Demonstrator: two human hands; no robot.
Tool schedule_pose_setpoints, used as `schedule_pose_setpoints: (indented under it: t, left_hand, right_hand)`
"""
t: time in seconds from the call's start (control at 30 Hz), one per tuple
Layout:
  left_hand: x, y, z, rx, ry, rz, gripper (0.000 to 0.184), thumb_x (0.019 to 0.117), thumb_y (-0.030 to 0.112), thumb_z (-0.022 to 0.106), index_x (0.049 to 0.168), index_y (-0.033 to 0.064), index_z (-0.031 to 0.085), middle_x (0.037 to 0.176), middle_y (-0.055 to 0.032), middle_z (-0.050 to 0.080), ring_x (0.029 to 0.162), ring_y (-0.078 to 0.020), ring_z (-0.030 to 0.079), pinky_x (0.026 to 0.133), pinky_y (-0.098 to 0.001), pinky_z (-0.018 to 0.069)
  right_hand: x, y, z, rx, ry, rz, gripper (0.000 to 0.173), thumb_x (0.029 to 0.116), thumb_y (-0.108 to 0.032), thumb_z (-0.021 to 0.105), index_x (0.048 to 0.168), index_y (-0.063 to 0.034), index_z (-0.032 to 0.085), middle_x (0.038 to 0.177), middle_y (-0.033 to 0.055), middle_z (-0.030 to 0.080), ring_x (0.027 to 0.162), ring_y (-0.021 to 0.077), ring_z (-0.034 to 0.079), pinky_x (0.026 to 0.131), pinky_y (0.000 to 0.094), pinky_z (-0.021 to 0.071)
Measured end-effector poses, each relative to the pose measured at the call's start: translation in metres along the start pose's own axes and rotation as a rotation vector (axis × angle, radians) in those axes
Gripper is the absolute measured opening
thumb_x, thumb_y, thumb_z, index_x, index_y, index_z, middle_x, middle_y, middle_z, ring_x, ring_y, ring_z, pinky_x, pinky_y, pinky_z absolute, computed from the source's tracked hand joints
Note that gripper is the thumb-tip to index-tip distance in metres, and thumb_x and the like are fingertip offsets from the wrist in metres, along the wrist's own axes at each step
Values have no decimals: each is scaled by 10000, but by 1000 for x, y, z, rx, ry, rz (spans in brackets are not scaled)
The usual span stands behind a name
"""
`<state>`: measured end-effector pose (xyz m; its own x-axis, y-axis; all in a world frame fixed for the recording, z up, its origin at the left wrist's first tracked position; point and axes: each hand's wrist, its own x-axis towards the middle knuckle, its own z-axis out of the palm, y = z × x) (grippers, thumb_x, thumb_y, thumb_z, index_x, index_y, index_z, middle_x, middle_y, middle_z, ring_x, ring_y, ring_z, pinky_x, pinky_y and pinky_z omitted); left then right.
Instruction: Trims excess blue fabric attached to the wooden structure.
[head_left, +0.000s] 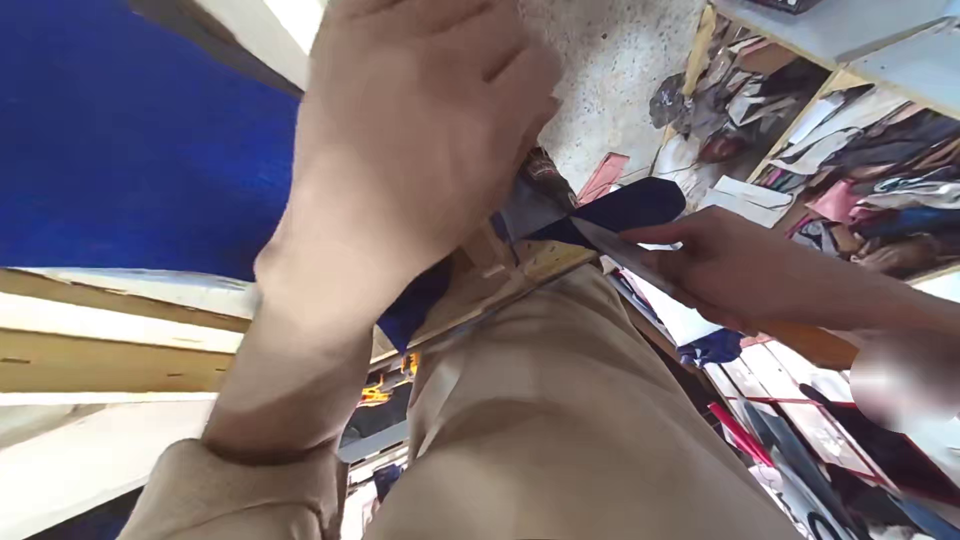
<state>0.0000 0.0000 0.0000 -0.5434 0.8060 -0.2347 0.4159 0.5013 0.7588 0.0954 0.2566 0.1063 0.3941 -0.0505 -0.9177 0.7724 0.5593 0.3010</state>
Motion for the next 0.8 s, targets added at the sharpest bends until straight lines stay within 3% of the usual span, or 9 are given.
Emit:
schedule_pose_setpoints:
  t: [0.1,0.23,0.4,0.6,0.7,0.8]
  left_hand:
    - [4,-6,22,145,-13,42,401,1112,317,413,1027,27,677,936,-173,690,952,-392,668,794,-590,468]
    - [0,-11,27,113,92,84,441,1109,333,431,916,8,660,748,-172,616,748,-390,646,626,-541,453]
    - [-1,-16,28,57,129,136,423,1107,317,437,955,11,686,746,-170,636,740,-389,640,615,-522,449]
    - [-1,-18,31,31,156,167,437,1109,325,438,927,5,672,709,-167,613,724,-389,637,609,-518,444]
    - [-2,-20,29,33,141,182,435,1112,326,425,960,11,684,728,-163,623,742,-387,637,625,-517,449]
    - [0,-20,27,52,154,186,455,1114,330,411,906,17,668,689,-148,603,719,-373,617,698,-516,441]
  right_hand:
    - [2,3,-9,34,-43,-3,410,1109,-233,478,1514,-259,533,648,64,592,368,108,502,326,260,466]
    - [2,-7,-13,41,-56,56,417,1106,-219,478,1520,-252,522,655,57,578,368,92,476,323,244,445]
    - [5,-12,-10,50,-71,61,415,1115,-219,453,1527,-230,504,620,50,543,350,87,460,306,240,432]
    - [11,-29,-8,-29,-30,51,379,1094,-192,506,1462,-197,593,602,66,575,356,117,483,310,264,440]
    - [13,-14,11,-121,54,-19,385,1107,-244,485,1484,-234,560,632,67,593,372,114,503,336,269,455]
    - [14,10,33,-239,161,-89,403,1106,-303,470,1504,-283,531,717,64,632,433,114,567,395,297,514]
